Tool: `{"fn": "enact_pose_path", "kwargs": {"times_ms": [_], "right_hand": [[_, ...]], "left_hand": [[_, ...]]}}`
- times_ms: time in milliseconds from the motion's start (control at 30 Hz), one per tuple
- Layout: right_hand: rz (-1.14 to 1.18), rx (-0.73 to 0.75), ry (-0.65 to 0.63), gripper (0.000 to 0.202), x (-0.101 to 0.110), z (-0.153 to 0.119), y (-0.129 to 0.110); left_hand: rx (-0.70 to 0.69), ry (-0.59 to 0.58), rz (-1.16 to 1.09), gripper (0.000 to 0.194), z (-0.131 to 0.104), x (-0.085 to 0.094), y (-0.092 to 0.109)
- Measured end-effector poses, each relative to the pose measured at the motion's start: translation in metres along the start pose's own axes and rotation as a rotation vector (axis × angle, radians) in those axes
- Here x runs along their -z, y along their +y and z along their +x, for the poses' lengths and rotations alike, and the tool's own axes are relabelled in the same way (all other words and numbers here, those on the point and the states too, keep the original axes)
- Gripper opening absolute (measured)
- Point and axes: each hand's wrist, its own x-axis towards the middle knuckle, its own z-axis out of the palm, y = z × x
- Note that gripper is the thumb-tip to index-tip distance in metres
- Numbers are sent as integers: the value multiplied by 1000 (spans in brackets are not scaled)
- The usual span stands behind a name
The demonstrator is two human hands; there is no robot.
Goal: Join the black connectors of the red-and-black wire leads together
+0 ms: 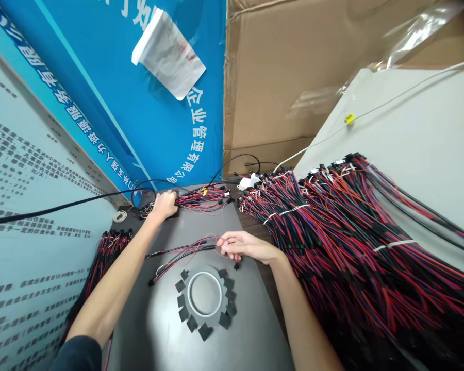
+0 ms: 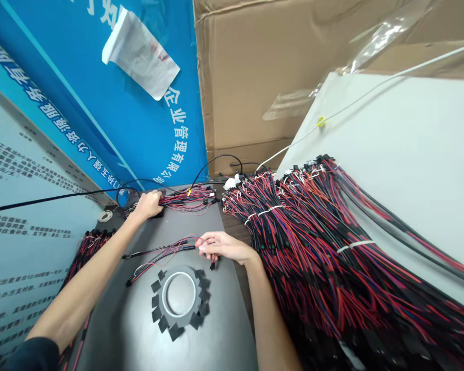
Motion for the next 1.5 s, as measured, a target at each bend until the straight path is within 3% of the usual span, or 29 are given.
{"fn": "enact_pose_path", "kwargs": {"times_ms": [200, 367, 667, 967, 1167, 1267, 1367, 1400, 1433, 1500], "right_hand": [[-7, -5, 29, 54, -2, 0, 0], [-13, -12, 38, 53, -2, 1, 3], [-23, -5, 45, 57, -4, 2, 2], [-7, 0, 40, 56, -3, 3, 2], [-12, -9, 49, 57, -3, 2, 2], [-24, -9, 49, 55, -3, 2, 2], [-32, -17, 56, 52, -3, 2, 2], [-32, -18, 61, 51, -3, 2, 3], [-31, -18, 65, 51, -3, 2, 3], [-31, -12, 65, 50, -3, 1, 3]], "left_hand": [[38, 79, 25, 43, -13, 0, 11], [20, 132, 24, 42, -9, 6, 17], [46, 78, -70, 42, 10, -7, 1], [119, 69, -223, 39, 12, -4, -10], [-54, 61, -399, 48, 8, -1, -10], [-135, 127, -494, 50, -2, 5, -6], [-121, 258, -729, 29, -20, 11, -1], [-54, 223, -813, 21, -26, 14, -2], [-20, 115, -892, 17, -34, 17, -4], [-26, -237, -1082, 22, -50, 23, -12]]}}
